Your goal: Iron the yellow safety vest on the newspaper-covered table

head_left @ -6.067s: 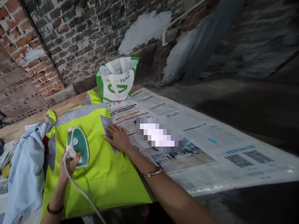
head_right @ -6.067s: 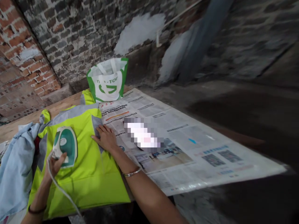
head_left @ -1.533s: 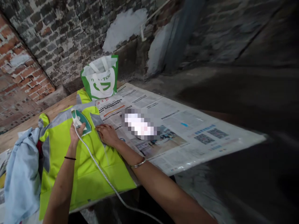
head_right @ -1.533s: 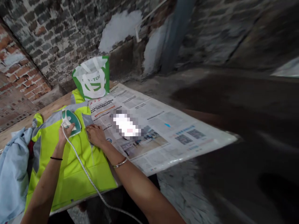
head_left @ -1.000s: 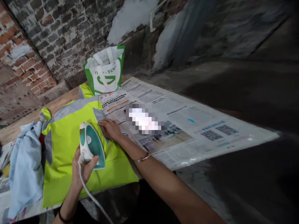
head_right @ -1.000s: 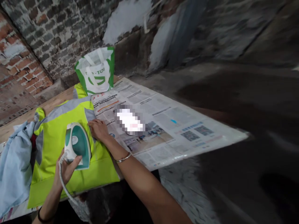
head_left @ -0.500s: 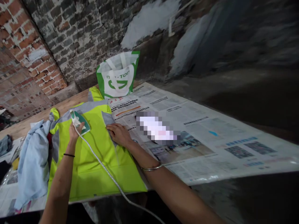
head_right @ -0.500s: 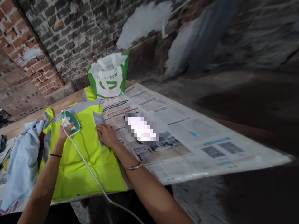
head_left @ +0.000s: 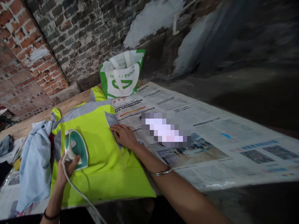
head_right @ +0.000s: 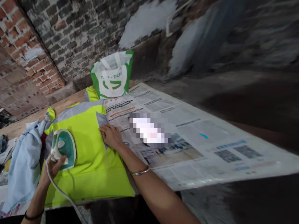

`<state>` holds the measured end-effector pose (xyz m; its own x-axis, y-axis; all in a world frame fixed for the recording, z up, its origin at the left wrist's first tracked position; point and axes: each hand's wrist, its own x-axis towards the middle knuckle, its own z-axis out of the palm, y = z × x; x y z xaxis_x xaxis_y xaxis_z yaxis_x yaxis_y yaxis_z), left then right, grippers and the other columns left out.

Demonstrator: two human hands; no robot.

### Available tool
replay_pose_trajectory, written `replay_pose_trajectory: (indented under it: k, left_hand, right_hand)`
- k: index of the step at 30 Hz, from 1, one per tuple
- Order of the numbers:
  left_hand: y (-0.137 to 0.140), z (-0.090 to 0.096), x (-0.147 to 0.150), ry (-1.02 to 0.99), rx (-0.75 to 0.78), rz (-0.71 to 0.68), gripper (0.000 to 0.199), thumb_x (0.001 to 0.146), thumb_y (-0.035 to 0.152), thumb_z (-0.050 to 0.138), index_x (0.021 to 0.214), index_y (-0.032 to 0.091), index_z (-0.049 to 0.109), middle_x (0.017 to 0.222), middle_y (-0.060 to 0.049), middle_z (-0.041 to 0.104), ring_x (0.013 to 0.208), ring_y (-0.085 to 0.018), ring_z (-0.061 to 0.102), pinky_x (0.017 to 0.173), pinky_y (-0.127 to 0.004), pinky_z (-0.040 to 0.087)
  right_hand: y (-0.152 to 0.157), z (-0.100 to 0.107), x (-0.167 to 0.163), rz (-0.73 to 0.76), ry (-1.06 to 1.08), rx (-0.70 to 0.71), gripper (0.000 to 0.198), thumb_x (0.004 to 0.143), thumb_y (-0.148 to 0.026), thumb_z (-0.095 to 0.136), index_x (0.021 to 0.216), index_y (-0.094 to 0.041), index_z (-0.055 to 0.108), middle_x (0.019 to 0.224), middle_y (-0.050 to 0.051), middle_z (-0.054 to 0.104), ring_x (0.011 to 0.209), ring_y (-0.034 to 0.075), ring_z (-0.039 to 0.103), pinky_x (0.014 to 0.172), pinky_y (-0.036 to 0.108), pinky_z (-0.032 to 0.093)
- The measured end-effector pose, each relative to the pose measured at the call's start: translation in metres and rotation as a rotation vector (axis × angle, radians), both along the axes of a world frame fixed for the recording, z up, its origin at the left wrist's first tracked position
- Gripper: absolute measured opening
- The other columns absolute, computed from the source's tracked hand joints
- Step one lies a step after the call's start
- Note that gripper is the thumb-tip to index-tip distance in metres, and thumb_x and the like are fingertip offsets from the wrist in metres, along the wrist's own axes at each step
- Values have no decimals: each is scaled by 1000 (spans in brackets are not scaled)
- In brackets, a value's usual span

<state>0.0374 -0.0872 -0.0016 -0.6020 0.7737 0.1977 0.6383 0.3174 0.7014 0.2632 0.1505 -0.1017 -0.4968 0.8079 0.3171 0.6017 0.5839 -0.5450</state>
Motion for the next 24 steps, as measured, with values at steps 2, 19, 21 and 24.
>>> replay_pose_trajectory:
  k: [2,19,21,24]
  left_hand:
    - [26,5,-12,14,-26,17,39,70,53,78,89,21,69,78,-3,74,71,-22,69,65,-33,56]
    - [38,13,-9,-9,-82,-17,28,77,44,77,88,19,70,76,-3,72,72,-24,68,65,-34,55]
    - [5,4,5,-57,-68,-63,41,76,51,76,99,19,70,86,-5,76,76,-24,71,68,-35,58]
    - [-17,-5,18,-111,-58,-104,50,74,56,78,106,18,68,91,-6,77,76,-23,72,70,-35,59]
  right_hand:
    - [0,-1,0,2,-6,3,41,97,-16,51,129,-26,76,138,4,72,132,27,57,106,43,45]
    - [0,10,0,-3,7,-27,42,96,-16,51,128,-25,76,138,5,72,133,28,57,106,44,45]
    - [0,12,0,5,0,-28,42,96,-15,51,128,-24,76,138,6,72,132,28,57,105,43,45]
    - [-1,12,1,0,-12,-18,42,97,-16,50,129,-25,76,139,6,71,133,28,56,105,43,45]
